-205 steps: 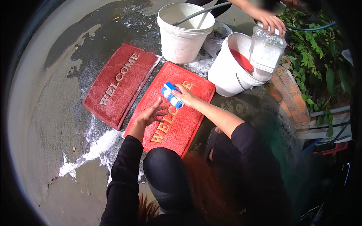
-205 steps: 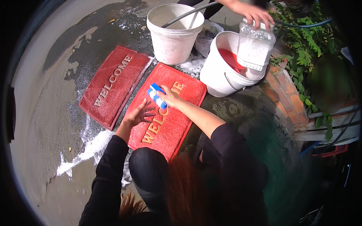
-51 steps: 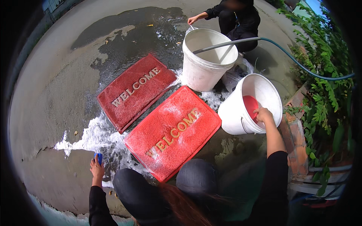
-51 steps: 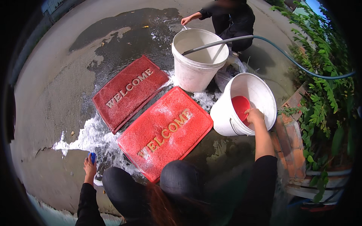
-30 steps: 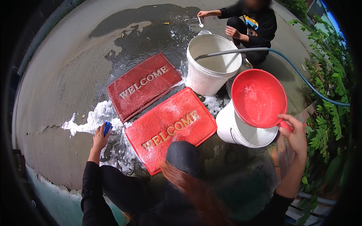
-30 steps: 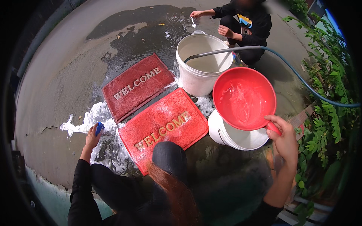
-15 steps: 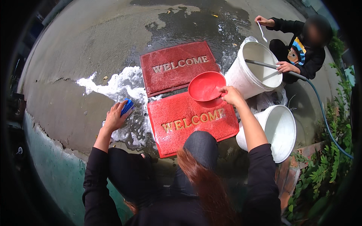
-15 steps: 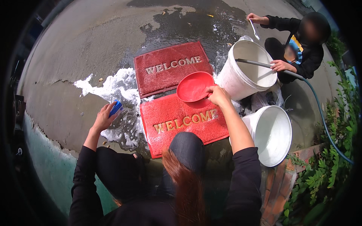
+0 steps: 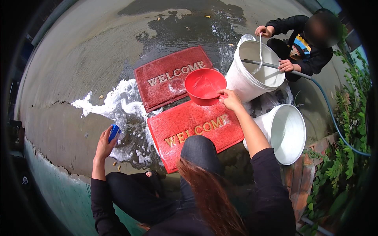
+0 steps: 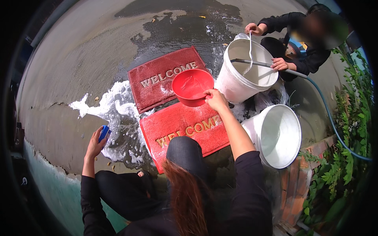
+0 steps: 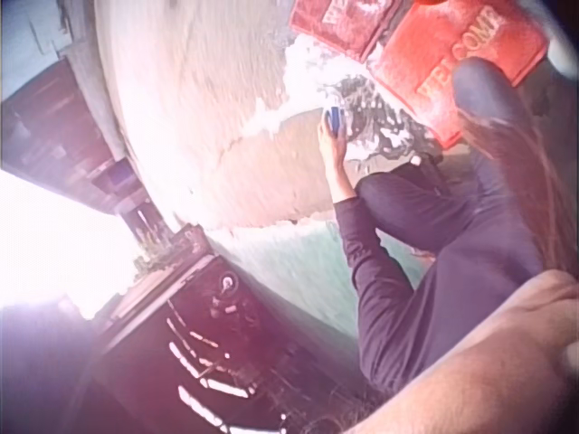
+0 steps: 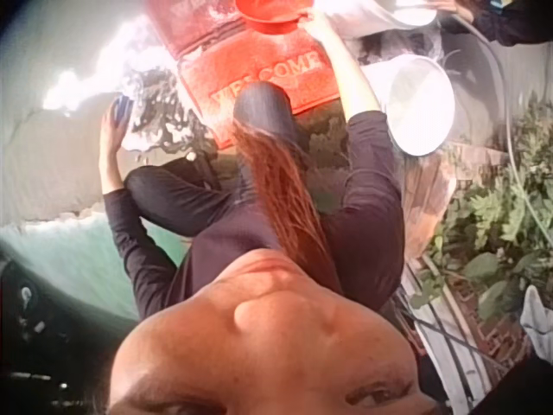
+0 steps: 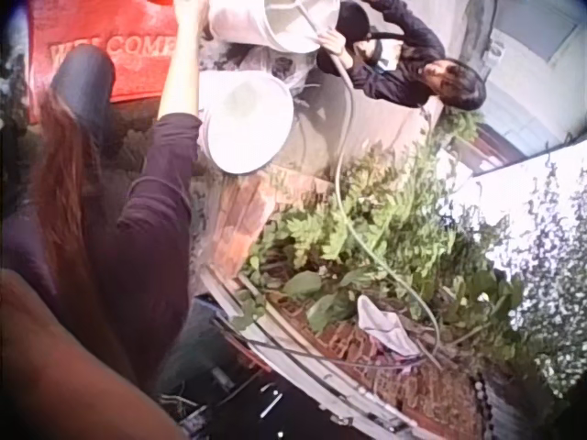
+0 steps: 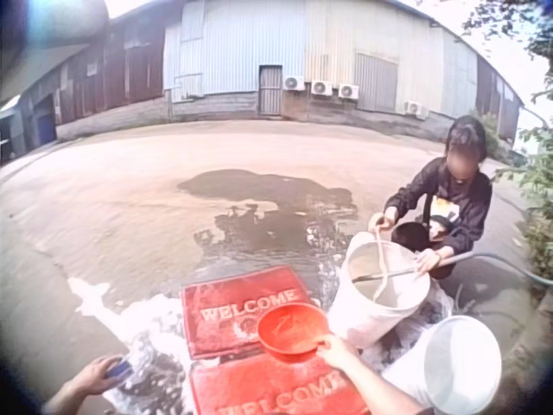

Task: The person scrubs two red welcome mats with a blue sponge and soapy water, then rinses them with a hose. The person flips the mats to clean both sides and repeatedly pours water over them to remove soap.

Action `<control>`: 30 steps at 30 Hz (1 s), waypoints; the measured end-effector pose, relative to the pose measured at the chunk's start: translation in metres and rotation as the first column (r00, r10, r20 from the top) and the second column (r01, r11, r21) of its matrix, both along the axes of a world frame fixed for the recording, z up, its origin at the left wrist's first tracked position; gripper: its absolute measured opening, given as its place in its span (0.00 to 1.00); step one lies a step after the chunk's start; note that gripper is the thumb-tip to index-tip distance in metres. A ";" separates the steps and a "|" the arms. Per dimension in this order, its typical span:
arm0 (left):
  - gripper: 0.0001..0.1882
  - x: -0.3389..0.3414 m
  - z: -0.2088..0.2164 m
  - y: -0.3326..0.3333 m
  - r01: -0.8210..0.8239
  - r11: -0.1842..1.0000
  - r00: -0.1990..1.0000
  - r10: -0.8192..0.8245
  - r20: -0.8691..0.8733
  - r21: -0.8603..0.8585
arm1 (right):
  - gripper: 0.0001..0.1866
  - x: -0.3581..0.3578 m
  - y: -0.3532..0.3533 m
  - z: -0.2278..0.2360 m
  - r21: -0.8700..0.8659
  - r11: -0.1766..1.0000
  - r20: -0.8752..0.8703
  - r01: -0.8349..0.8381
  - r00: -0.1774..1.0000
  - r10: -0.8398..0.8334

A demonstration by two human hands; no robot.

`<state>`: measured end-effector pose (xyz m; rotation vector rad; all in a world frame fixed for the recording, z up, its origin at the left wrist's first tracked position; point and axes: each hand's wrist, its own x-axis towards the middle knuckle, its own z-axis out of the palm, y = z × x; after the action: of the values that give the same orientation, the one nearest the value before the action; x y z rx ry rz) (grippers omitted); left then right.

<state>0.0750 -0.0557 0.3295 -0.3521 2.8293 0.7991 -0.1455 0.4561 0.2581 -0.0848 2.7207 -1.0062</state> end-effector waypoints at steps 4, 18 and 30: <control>0.31 0.005 -0.011 -0.024 0.012 0.992 0.994 0.002 0.108 -0.124 | 0.17 0.069 0.029 0.117 -0.393 0.898 0.286 0.200 0.954 -0.088; 0.31 -0.020 -0.065 -0.024 0.123 0.935 0.944 -0.007 0.331 -0.332 | 0.17 0.259 0.233 0.245 -0.024 0.786 -0.045 0.617 0.785 -0.618; 0.29 -0.134 0.042 0.064 0.174 0.871 0.983 -0.181 0.029 -0.460 | 0.20 0.196 0.252 0.068 0.709 0.579 -0.276 0.403 0.914 -0.298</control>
<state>-0.0594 0.0079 0.3711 -0.1396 2.9836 0.0801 0.0510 0.7082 0.3261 0.5883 3.0989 0.1851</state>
